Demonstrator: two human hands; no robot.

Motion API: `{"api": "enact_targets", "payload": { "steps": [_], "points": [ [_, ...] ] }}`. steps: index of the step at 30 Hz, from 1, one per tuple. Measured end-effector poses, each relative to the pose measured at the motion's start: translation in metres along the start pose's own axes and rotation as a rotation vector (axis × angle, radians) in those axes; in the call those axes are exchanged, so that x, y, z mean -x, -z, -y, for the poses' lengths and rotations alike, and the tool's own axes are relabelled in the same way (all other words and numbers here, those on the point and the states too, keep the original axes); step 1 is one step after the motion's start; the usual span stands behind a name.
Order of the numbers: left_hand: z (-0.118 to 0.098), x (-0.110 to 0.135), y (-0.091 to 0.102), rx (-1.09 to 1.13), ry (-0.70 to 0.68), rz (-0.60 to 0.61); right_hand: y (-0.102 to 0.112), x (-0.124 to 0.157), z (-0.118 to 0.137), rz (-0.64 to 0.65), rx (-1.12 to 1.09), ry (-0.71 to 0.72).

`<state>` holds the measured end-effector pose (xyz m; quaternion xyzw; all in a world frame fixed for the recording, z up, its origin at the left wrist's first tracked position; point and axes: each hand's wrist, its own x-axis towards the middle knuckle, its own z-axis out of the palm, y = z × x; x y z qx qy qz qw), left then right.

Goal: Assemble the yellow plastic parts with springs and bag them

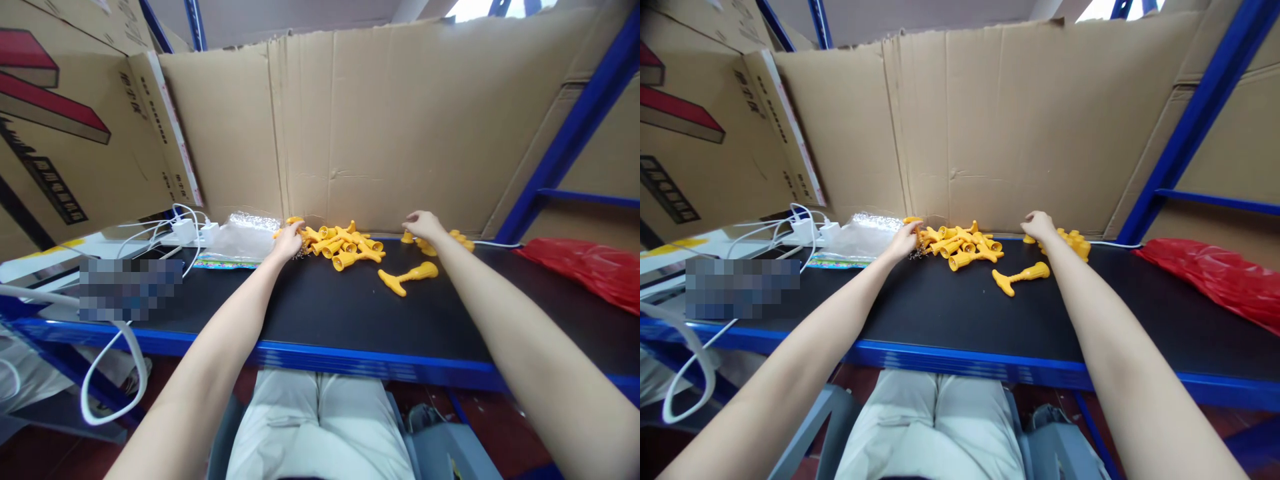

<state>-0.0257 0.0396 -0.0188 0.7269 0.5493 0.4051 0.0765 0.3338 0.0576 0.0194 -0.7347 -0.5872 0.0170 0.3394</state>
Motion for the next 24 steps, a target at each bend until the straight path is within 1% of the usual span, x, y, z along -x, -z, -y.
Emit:
{"api": "enact_targets", "payload": {
  "steps": [3, 4, 6, 9, 12, 15, 17, 20, 22, 24],
  "points": [
    [-0.010, -0.006, 0.000, 0.062, -0.008, -0.034, 0.004, 0.013, 0.022, 0.046, 0.006, 0.141],
    [-0.013, -0.008, 0.000, 0.063, -0.014, -0.037, 0.004, 0.018, 0.030, 0.074, 0.013, 0.202],
    [-0.018, -0.011, 0.000, 0.035, -0.026, -0.024, 0.000, 0.029, 0.049, 0.090, 0.018, 0.298],
    [-0.019, -0.016, 0.000, -0.025, -0.008, 0.034, -0.014, 0.046, 0.081, 0.196, -0.044, 0.468],
    [-0.015, -0.018, -0.002, -0.060, 0.045, 0.105, -0.031, 0.062, 0.112, 0.303, -0.103, 0.598],
    [-0.007, -0.020, -0.007, -0.059, 0.064, 0.141, -0.049, 0.075, 0.134, 0.354, -0.089, 0.661],
    [0.000, -0.021, -0.011, -0.060, 0.044, 0.144, -0.060, 0.082, 0.142, 0.397, -0.057, 0.690],
    [0.008, -0.020, -0.016, -0.120, -0.005, 0.157, -0.072, 0.089, 0.143, 0.461, 0.080, 0.707],
    [0.011, -0.018, -0.017, -0.177, -0.026, 0.152, -0.077, 0.091, 0.140, 0.449, 0.141, 0.708],
    [0.012, -0.015, -0.017, -0.226, -0.047, 0.137, -0.078, 0.091, 0.135, 0.427, 0.139, 0.703]
  ]
}}
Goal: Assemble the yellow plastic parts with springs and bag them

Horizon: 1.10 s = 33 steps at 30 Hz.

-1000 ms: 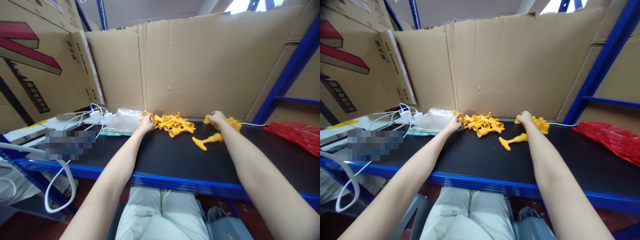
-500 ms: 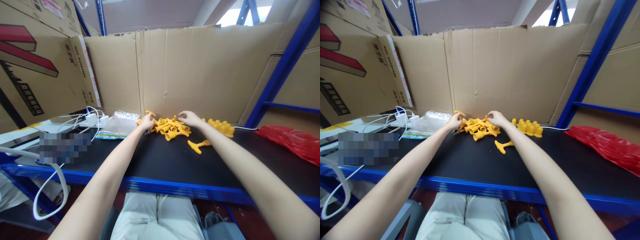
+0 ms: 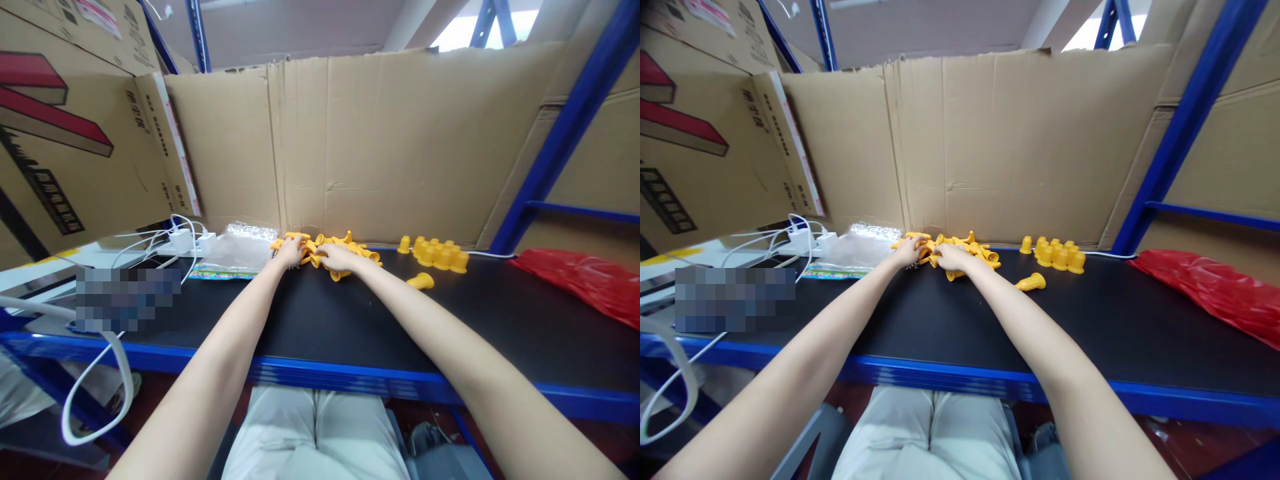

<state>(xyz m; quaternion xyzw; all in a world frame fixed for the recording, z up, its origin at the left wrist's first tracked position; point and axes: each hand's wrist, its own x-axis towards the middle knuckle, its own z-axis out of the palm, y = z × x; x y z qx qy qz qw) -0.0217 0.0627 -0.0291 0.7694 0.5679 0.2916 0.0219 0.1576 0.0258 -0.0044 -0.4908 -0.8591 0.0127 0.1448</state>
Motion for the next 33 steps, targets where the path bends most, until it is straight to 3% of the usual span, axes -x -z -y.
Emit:
{"api": "enact_targets", "payload": {
  "steps": [6, 9, 11, 13, 19, 23, 27, 33],
  "points": [
    [-0.003, 0.006, 0.003, -0.115, -0.066, -0.008, 0.018, 0.007, -0.012, 0.058, -0.174, -0.025],
    [-0.004, 0.006, 0.002, -0.164, -0.083, 0.003, 0.029, 0.007, -0.017, -0.098, -0.252, -0.073],
    [-0.006, 0.007, 0.002, -0.199, -0.096, 0.013, 0.032, 0.004, -0.019, -0.254, -0.238, -0.095],
    [-0.008, 0.010, 0.001, -0.224, -0.108, 0.021, 0.031, 0.000, -0.020, -0.320, -0.186, -0.100],
    [-0.019, 0.023, 0.002, -0.318, -0.114, -0.029, 0.020, -0.005, -0.006, -0.088, 0.097, -0.098],
    [-0.020, 0.025, 0.004, -0.320, -0.135, -0.049, 0.021, -0.005, 0.005, -0.102, 0.268, -0.076],
    [-0.017, 0.023, 0.003, -0.256, -0.119, -0.050, 0.030, -0.002, -0.003, -0.225, 0.190, -0.089],
    [-0.019, 0.024, 0.003, -0.264, -0.036, -0.013, 0.059, 0.019, -0.028, -0.537, -0.109, -0.150]
  ]
}}
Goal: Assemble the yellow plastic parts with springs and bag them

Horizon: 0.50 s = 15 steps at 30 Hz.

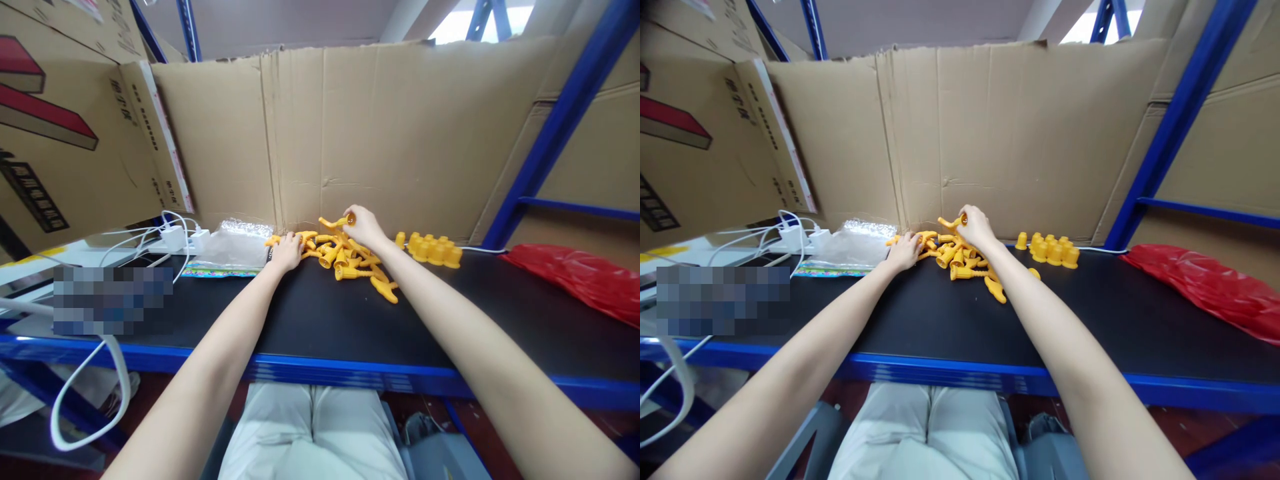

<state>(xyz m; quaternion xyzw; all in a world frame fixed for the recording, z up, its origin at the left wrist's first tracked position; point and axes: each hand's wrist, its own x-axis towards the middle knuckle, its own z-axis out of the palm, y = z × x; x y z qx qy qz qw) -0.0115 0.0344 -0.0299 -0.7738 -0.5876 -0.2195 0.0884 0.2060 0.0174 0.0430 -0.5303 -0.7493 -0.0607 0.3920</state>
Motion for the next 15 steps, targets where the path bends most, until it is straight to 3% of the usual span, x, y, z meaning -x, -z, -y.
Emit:
{"api": "enact_targets", "payload": {
  "steps": [4, 10, 12, 15],
  "points": [
    [-0.007, -0.002, 0.005, 0.005, 0.101, 0.039, 0.016, 0.010, -0.012, -0.122, -0.234, -0.138],
    [-0.022, -0.004, 0.019, -0.021, 0.160, 0.190, 0.006, 0.028, -0.026, -0.232, -0.564, -0.329],
    [-0.026, 0.001, 0.024, 0.020, 0.145, 0.098, 0.003, 0.029, -0.027, -0.263, -0.633, -0.369],
    [-0.031, 0.013, 0.030, 0.099, 0.051, -0.167, 0.003, 0.030, -0.025, -0.255, -0.699, -0.367]
  ]
}}
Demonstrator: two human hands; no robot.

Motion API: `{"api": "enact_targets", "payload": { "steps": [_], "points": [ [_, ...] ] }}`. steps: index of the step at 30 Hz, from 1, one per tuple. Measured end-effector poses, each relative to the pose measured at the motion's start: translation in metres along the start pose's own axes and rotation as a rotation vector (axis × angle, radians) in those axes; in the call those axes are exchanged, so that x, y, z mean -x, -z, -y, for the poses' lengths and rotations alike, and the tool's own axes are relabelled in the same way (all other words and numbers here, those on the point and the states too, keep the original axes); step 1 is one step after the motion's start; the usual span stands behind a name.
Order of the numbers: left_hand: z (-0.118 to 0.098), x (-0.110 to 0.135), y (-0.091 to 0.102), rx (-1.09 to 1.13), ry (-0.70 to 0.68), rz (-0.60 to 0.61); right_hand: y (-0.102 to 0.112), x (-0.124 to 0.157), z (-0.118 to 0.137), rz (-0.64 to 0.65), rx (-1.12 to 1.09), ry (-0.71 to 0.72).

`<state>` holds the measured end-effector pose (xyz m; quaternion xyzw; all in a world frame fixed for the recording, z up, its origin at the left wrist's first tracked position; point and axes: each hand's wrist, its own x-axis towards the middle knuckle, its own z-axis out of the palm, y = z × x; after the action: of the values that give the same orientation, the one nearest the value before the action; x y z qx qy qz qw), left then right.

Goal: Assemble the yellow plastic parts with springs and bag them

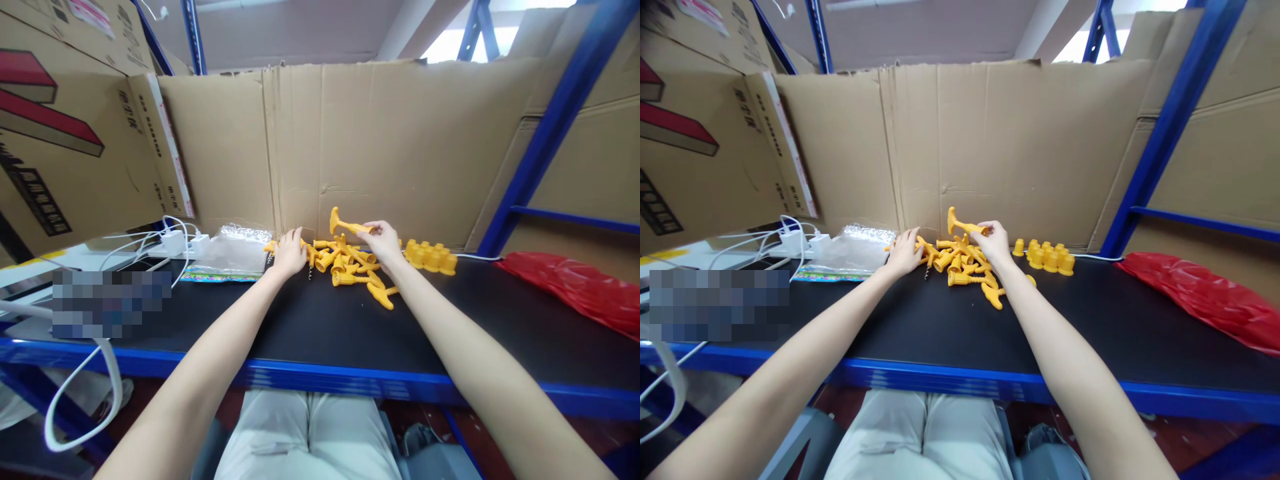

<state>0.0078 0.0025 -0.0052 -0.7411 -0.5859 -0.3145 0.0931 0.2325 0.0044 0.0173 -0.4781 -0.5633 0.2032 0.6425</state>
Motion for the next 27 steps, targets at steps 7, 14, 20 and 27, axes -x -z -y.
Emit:
{"api": "enact_targets", "payload": {
  "steps": [7, 14, 20, 27],
  "points": [
    [-0.012, 0.013, 0.015, 0.026, -0.291, -0.061, -0.006, 0.021, 0.013, 0.313, 0.087, 0.392],
    [-0.004, 0.011, 0.019, -0.084, -0.231, -0.143, -0.008, 0.036, 0.027, 0.437, 0.364, 0.746],
    [-0.001, 0.006, 0.019, -0.135, -0.296, -0.259, -0.009, 0.037, 0.023, 0.469, 0.420, 0.715],
    [0.001, 0.009, 0.015, -0.065, -0.312, -0.147, -0.011, 0.034, 0.014, 0.487, 0.610, 0.589]
  ]
}}
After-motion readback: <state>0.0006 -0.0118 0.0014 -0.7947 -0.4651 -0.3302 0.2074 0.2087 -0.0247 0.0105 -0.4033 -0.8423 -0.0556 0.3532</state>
